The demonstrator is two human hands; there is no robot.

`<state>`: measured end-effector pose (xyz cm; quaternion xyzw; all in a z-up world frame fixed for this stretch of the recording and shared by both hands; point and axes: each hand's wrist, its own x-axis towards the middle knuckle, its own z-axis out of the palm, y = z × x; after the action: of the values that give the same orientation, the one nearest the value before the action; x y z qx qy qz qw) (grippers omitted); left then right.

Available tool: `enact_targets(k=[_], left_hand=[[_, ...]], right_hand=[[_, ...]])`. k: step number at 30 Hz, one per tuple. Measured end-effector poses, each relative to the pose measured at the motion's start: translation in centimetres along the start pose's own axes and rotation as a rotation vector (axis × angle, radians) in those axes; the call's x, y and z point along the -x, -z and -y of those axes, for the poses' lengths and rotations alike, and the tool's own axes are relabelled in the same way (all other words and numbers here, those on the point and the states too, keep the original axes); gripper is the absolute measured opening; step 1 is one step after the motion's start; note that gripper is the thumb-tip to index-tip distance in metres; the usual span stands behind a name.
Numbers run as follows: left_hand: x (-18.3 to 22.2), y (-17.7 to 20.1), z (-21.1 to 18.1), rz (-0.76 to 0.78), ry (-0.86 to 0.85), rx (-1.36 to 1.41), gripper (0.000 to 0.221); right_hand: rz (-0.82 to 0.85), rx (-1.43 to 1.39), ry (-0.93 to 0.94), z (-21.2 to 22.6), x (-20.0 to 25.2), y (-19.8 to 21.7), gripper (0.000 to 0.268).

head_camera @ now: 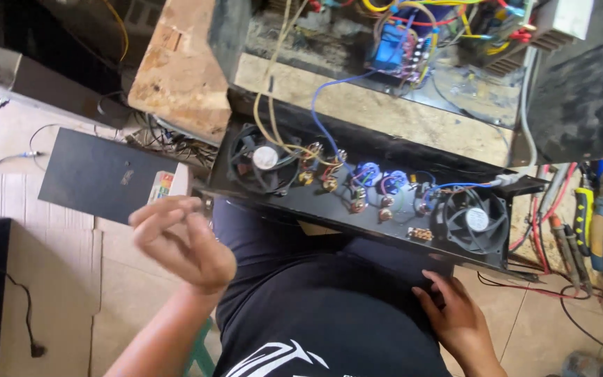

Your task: Soldering electrical wires to the terminals of a control panel for an electronic device.

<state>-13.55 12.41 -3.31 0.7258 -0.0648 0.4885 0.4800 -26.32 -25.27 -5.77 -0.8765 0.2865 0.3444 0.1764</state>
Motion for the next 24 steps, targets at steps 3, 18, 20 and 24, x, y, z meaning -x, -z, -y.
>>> enact_targets(k=[3, 18, 20, 24], left_hand=[[6.0, 2.9, 3.6, 0.173, 0.480, -0.261, 0.010], [12.1, 3.9, 16.4, 0.515, 1.176, -0.642, 0.017], [10.3, 4.3, 12.4, 0.475, 1.097, -0.541, 0.018], [10.8, 5.9, 5.7, 0.366, 1.127, -0.242, 0.014]], right_hand=[[0.007, 0.056, -0.020, 0.1, -0.2, -0.2, 0.054], [0.020, -0.378, -0.111, -5.8, 3.0, 7.6, 0.035], [-0.073, -0.572, -0.208, -8.5, 3.5, 9.7, 0.036], [-0.453, -0.881, -0.029, -23.1, -2.8, 8.5, 0.034]])
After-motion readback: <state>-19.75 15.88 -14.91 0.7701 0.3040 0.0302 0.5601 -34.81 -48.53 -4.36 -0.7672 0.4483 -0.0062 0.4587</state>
